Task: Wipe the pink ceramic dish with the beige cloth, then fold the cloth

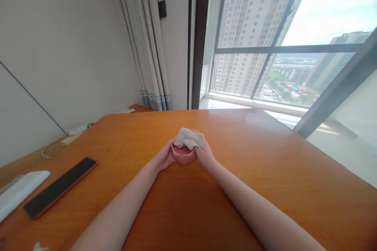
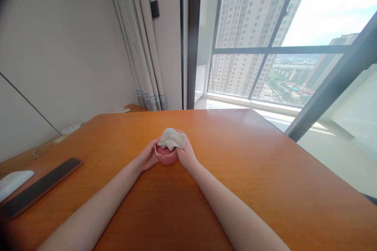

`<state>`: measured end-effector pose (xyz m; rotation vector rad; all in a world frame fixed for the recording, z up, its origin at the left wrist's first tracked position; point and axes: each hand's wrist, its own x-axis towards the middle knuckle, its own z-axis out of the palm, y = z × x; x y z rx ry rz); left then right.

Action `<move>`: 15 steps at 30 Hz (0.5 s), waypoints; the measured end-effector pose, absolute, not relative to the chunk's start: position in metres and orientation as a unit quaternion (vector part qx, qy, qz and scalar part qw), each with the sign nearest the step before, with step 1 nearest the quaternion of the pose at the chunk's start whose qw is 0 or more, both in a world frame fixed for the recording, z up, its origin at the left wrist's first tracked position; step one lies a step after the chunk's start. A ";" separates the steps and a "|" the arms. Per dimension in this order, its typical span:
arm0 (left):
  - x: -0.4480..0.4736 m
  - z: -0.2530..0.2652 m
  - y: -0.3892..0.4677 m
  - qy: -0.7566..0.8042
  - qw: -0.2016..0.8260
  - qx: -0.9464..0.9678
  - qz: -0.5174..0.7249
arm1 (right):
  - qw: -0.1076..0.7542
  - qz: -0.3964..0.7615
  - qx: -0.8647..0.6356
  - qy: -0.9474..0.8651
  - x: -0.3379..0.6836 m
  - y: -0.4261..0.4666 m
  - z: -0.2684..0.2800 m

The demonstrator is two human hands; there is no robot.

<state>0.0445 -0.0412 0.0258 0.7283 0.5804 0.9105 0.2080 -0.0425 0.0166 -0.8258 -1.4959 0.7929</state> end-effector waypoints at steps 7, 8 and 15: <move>0.050 0.024 -0.039 0.231 0.771 0.290 0.517 | 0.568 0.249 -0.377 -0.688 0.196 -0.048 0.010; 0.049 0.023 -0.039 0.222 0.780 0.302 0.501 | 0.579 0.248 -0.386 -0.674 0.197 -0.047 0.010; 0.044 0.021 -0.041 0.211 0.816 0.362 0.399 | 0.610 0.335 -0.388 -0.604 0.214 -0.029 0.013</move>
